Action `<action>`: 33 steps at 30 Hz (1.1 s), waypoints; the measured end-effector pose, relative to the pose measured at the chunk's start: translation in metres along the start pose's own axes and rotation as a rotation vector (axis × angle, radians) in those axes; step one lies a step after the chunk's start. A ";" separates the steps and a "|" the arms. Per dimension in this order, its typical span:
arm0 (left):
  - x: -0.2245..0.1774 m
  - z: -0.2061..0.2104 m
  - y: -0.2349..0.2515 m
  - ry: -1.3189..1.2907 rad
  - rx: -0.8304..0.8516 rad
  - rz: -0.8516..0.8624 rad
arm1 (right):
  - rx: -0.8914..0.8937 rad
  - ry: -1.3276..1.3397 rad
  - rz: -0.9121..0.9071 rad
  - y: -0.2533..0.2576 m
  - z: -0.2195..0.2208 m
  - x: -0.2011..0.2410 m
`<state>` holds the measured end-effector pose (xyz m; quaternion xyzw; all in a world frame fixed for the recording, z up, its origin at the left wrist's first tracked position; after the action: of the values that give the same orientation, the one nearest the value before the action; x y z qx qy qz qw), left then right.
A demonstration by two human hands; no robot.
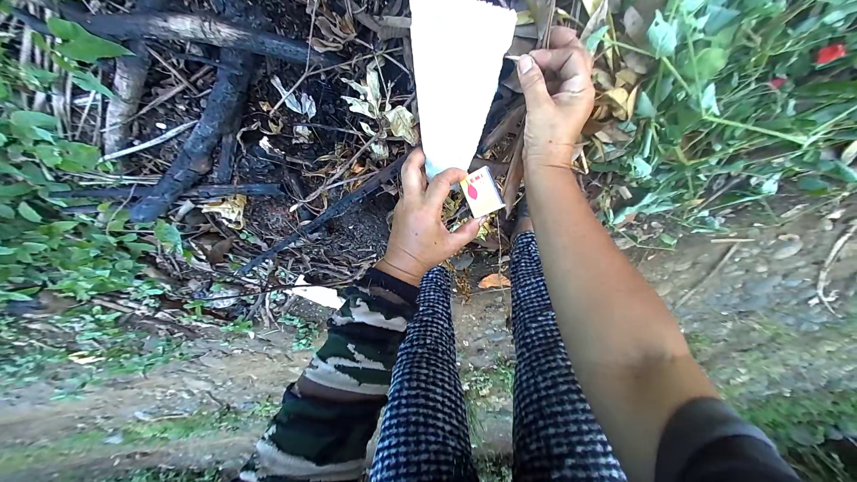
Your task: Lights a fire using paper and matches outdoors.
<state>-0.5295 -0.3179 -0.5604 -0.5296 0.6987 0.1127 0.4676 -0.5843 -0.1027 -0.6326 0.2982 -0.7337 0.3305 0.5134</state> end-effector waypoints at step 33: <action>0.003 0.013 0.000 -0.090 -0.022 -0.004 | 0.014 0.221 0.171 0.005 0.001 -0.030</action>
<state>-0.5223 -0.3118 -0.5696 -0.5306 0.6745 0.1429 0.4930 -0.5801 -0.0973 -0.6622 0.1998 -0.6930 0.4090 0.5592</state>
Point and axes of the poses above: each hand's wrist, its own y-axis towards the middle knuckle, its own z-axis out of the palm, x = y × z, the point moved 8 cm from there along y, towards the middle knuckle, and after that the axes turned 2 degrees about z, right-handed, at the moved point
